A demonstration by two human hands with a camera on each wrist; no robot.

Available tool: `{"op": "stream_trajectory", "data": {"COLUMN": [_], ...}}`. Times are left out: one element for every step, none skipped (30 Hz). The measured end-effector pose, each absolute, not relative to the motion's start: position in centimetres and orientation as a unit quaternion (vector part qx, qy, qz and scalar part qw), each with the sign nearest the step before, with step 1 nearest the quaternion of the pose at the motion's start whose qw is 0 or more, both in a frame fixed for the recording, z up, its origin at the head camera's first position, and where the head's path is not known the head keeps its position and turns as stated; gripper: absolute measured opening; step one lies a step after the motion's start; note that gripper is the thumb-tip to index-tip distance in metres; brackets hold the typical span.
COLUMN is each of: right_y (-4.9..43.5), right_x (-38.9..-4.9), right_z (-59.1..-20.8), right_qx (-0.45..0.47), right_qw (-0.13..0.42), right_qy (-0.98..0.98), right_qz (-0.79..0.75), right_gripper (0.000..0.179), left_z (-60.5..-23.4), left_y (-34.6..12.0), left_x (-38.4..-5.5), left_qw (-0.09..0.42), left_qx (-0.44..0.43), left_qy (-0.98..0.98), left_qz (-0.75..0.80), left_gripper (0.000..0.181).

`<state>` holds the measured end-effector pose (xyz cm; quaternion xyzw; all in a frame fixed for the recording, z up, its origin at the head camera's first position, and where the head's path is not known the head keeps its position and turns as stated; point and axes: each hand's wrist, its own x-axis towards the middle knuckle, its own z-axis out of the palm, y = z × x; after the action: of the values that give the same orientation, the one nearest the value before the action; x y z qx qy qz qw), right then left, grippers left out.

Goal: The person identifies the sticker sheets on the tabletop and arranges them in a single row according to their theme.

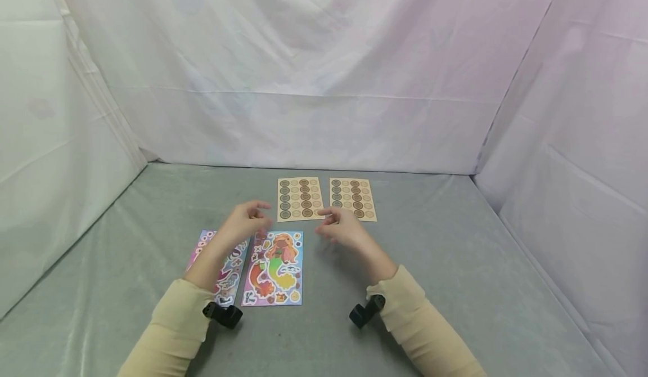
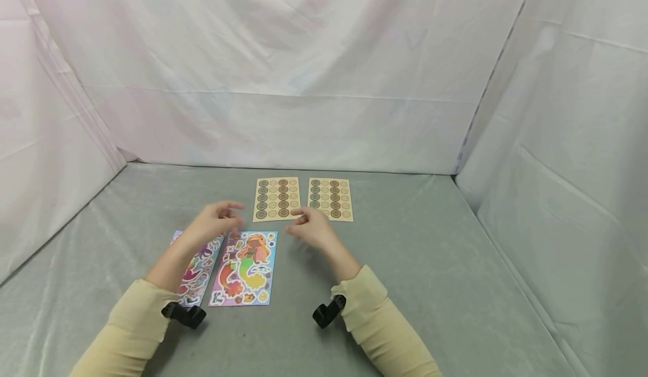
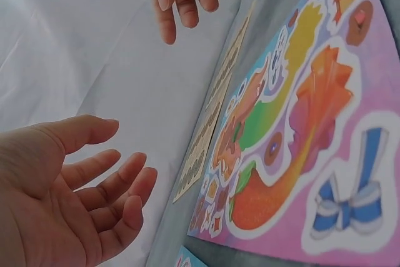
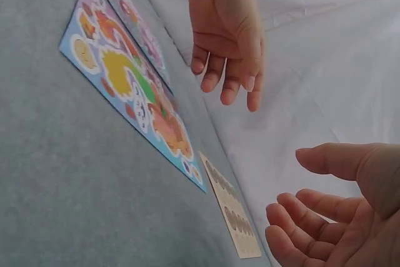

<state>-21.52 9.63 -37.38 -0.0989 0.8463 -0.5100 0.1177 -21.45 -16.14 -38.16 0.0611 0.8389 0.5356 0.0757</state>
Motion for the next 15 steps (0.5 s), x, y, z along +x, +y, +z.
{"op": "stream_trajectory", "data": {"right_y": [9.6, 9.7, 9.7, 9.7, 9.7, 9.7, 9.7, 9.7, 9.7, 9.7, 9.7, 9.7, 9.7, 9.6, 9.6], "right_x": [-21.6, -21.7, -21.9, -21.9, -22.0, -22.1, -22.2, -22.2, -22.3, -22.4, -22.4, -22.5, -22.6, -22.6, -22.7], "right_z": [-37.3, -37.3, -37.2, -37.2, -37.1, -37.1, -37.1, -37.1, -37.1, -37.1, -37.1, -37.0, -37.0, -37.0, -37.0], "right_qx": [-0.096, -0.091, -0.088, -0.085, -0.080, -0.077, -0.074, -0.071, -0.069, -0.066, -0.063, -0.061, -0.059, -0.057, -0.055], "right_qw": [0.115, 0.113, 0.111, 0.107, 0.105, 0.103, 0.100, 0.098, 0.096, 0.093, 0.090, 0.086, 0.082, 0.078, 0.075], "right_qy": [0.847, 0.847, 0.847, 0.847, 0.846, 0.845, 0.844, 0.843, 0.841, 0.840, 0.838, 0.837, 0.837, 0.837, 0.838], "right_qz": [-0.510, -0.511, -0.512, -0.514, -0.516, -0.519, -0.522, -0.525, -0.528, -0.531, -0.534, -0.537, -0.538, -0.538, -0.538], "right_gripper": [0.045, 0.045, 0.044, 0.044, 0.044, 0.044, 0.044, 0.044, 0.044, 0.045, 0.045, 0.045, 0.045, 0.044, 0.045], "left_z": [-38.2, -38.2, -38.2, -38.2, -38.1, -38.1, -38.1, -38.0, -38.0, -37.9, -37.9, -37.9, -37.9, -37.8, -37.8], "left_y": [-16.1, -16.0, -16.0, -16.0, -15.9, -15.8, -15.8, -15.8, -15.7, -15.7, -15.7, -15.6, -15.6, -15.5, -15.5], "left_x": [-21.6, -21.7, -21.8, -21.9, -21.9, -22.0, -22.0, -22.0, -22.0, -22.0, -22.0, -22.1, -22.1, -22.2, -22.2], "left_qw": [0.072, 0.067, 0.063, 0.057, 0.052, 0.046, 0.043, 0.039, 0.037, 0.035, 0.035, 0.034, 0.034, 0.033, 0.033], "left_qx": [0.060, 0.061, 0.064, 0.063, 0.062, 0.059, 0.058, 0.056, 0.054, 0.050, 0.048, 0.046, 0.044, 0.041, 0.038], "left_qy": [0.837, 0.836, 0.837, 0.840, 0.844, 0.847, 0.850, 0.854, 0.857, 0.857, 0.856, 0.855, 0.854, 0.853, 0.852], "left_qz": [0.539, 0.542, 0.540, 0.535, 0.531, 0.526, 0.521, 0.516, 0.512, 0.511, 0.513, 0.515, 0.517, 0.519, 0.522], "left_gripper": [0.047, 0.047, 0.047, 0.047, 0.046, 0.046, 0.046, 0.046, 0.046, 0.046, 0.046, 0.047, 0.047, 0.047, 0.047]}}
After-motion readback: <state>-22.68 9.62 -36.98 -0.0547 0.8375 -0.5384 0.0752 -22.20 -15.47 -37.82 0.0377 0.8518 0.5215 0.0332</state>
